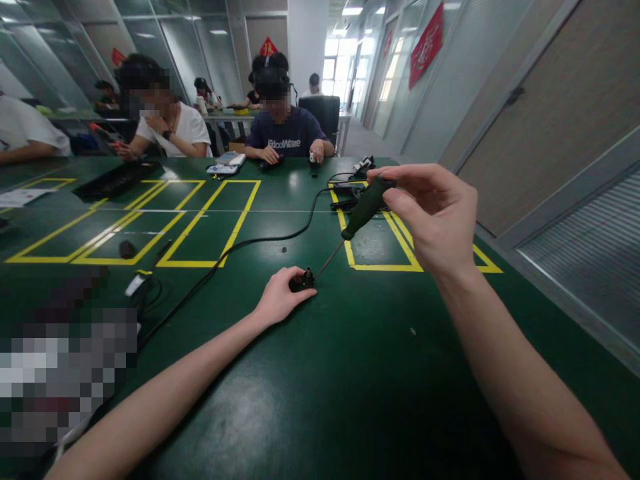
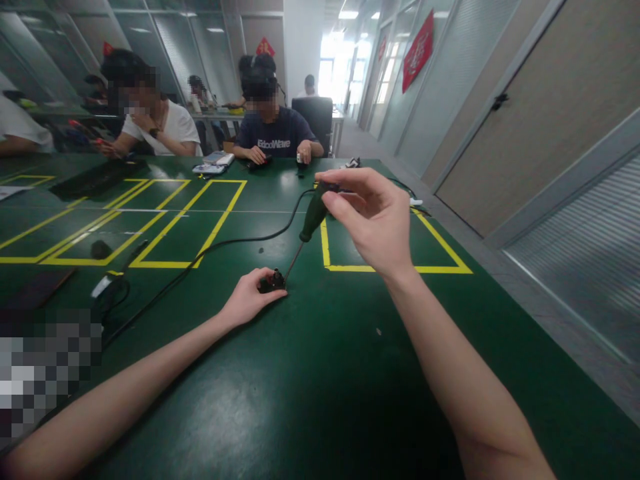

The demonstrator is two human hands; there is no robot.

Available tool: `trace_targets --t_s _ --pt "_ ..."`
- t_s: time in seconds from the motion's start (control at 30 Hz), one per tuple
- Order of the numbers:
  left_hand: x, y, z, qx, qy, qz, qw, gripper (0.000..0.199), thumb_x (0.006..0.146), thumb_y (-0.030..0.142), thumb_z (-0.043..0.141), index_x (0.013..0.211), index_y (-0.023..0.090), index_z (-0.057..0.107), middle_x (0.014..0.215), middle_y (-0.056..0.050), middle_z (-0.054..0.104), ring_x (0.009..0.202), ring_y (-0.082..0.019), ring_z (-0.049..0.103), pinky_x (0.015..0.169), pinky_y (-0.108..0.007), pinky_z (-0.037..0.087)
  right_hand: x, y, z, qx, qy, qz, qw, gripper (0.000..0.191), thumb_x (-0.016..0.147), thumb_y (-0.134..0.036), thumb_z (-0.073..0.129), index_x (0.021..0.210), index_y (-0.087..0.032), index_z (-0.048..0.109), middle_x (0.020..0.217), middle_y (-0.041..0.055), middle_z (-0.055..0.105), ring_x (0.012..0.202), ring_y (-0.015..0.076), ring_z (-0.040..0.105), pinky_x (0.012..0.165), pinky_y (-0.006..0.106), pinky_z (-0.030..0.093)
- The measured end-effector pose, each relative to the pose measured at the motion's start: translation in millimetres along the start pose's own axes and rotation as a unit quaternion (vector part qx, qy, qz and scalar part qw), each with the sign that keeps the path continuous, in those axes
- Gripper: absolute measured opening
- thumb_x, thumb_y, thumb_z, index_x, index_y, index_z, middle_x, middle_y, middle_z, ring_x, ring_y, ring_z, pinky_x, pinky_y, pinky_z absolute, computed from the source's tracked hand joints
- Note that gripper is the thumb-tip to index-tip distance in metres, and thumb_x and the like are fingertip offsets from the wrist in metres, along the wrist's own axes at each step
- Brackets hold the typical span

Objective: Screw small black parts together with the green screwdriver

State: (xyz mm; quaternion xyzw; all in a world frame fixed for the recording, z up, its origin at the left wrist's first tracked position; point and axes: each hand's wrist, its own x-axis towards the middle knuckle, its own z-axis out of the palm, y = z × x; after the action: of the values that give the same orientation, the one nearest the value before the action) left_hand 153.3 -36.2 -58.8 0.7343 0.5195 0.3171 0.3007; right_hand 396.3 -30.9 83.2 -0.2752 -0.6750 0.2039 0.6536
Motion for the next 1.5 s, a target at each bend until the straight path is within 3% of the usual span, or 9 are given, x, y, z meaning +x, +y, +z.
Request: trace_targets --t_s 0.27,0.53,0.7,0.83,1.0,1.17,1.37,1.5 --pt "0.2 -0.3 -0.4 -0.004 -0.001 0.002 1.0 0.024 0.079 0.034 0.085 0.095 0.021 0.073 0.095 -0.003 0.073 0.09 -0.022 0.066 0.082 -0.035 0.05 -0.4 -1.0 2.2 -0.009 0.0 -0.009 1.0 0.021 0.088 -0.031 0.079 0.1 -0.031 0.062 0.114 0.0011 0.079 0.123 0.0256 0.072 0.099 0.045 0.062" --pt "-0.1 -0.5 0.0 -0.006 -0.001 0.005 1.0 0.025 0.078 0.037 0.084 0.094 0.021 0.072 0.095 -0.004 0.074 0.091 -0.022 0.066 0.083 -0.036 0.051 -1.7 -3.4 2.1 -0.037 0.025 -0.031 0.999 0.018 0.083 -0.03 0.084 0.095 -0.03 0.071 0.124 0.0044 0.075 0.121 0.0274 0.071 0.092 0.041 0.065" --pt "0.0 0.2 -0.5 -0.002 0.003 0.011 1.0 0.026 0.078 0.038 0.084 0.095 0.022 0.073 0.094 -0.004 0.073 0.089 -0.022 0.066 0.082 -0.035 0.051 -2.0 -3.3 -0.3 -0.044 0.02 -0.03 0.998 0.016 0.084 -0.03 0.082 0.1 -0.031 0.078 0.11 0.0023 0.077 0.109 0.0248 0.074 0.092 0.041 0.066" --pt "0.4 1.0 -1.0 -0.001 0.001 0.004 1.0 0.025 0.079 0.037 0.084 0.095 0.021 0.073 0.095 -0.003 0.073 0.089 -0.022 0.066 0.082 -0.035 0.051 -2.0 -6.5 3.3 -0.033 0.008 -0.019 0.999 0.015 0.089 -0.03 0.078 0.104 -0.03 0.079 0.11 0.0031 0.08 0.112 0.0259 0.074 0.099 0.044 0.064" --pt "0.4 -0.4 -0.4 0.003 0.003 0.011 1.0 0.025 0.079 0.037 0.084 0.095 0.022 0.072 0.095 -0.003 0.073 0.089 -0.022 0.065 0.082 -0.035 0.051 -3.0 -11.8 6.2 -0.033 0.015 -0.026 0.999 0.017 0.084 -0.023 0.082 0.097 -0.03 0.074 0.108 0.0028 0.08 0.114 0.0267 0.075 0.095 0.044 0.066" --pt "0.6 -1.3 -0.4 0.003 0.0 0.01 1.0 0.026 0.079 0.037 0.083 0.096 0.022 0.072 0.095 -0.004 0.074 0.09 -0.022 0.066 0.082 -0.035 0.052 -5.2 -7.9 5.8 -0.01 -0.001 -0.011 1.0 0.017 0.089 -0.02 0.074 0.103 -0.029 0.069 0.117 0.0032 0.077 0.117 0.0257 0.075 0.097 0.042 0.065" --pt "0.9 0.1 -0.1 0.002 0.002 0.007 1.0 0.025 0.078 0.035 0.085 0.096 0.022 0.073 0.095 -0.003 0.074 0.089 -0.022 0.066 0.082 -0.035 0.051 -2.8 -8.3 8.8 -0.015 -0.022 -0.007 1.0 0.011 0.091 -0.032 0.075 0.102 -0.028 0.077 0.116 0.0058 0.077 0.123 0.0281 0.071 0.106 0.046 0.06" --pt "0.4 1.0 -0.4 0.0 0.002 0.008 1.0 0.025 0.078 0.036 0.085 0.095 0.022 0.072 0.094 -0.003 0.073 0.088 -0.022 0.066 0.082 -0.035 0.051 -0.6 -9.5 3.8 -0.055 -0.028 -0.022 0.998 0.017 0.092 -0.033 0.075 0.108 -0.035 0.08 0.119 0.0044 0.071 0.123 0.0267 0.067 0.1 0.044 0.063"
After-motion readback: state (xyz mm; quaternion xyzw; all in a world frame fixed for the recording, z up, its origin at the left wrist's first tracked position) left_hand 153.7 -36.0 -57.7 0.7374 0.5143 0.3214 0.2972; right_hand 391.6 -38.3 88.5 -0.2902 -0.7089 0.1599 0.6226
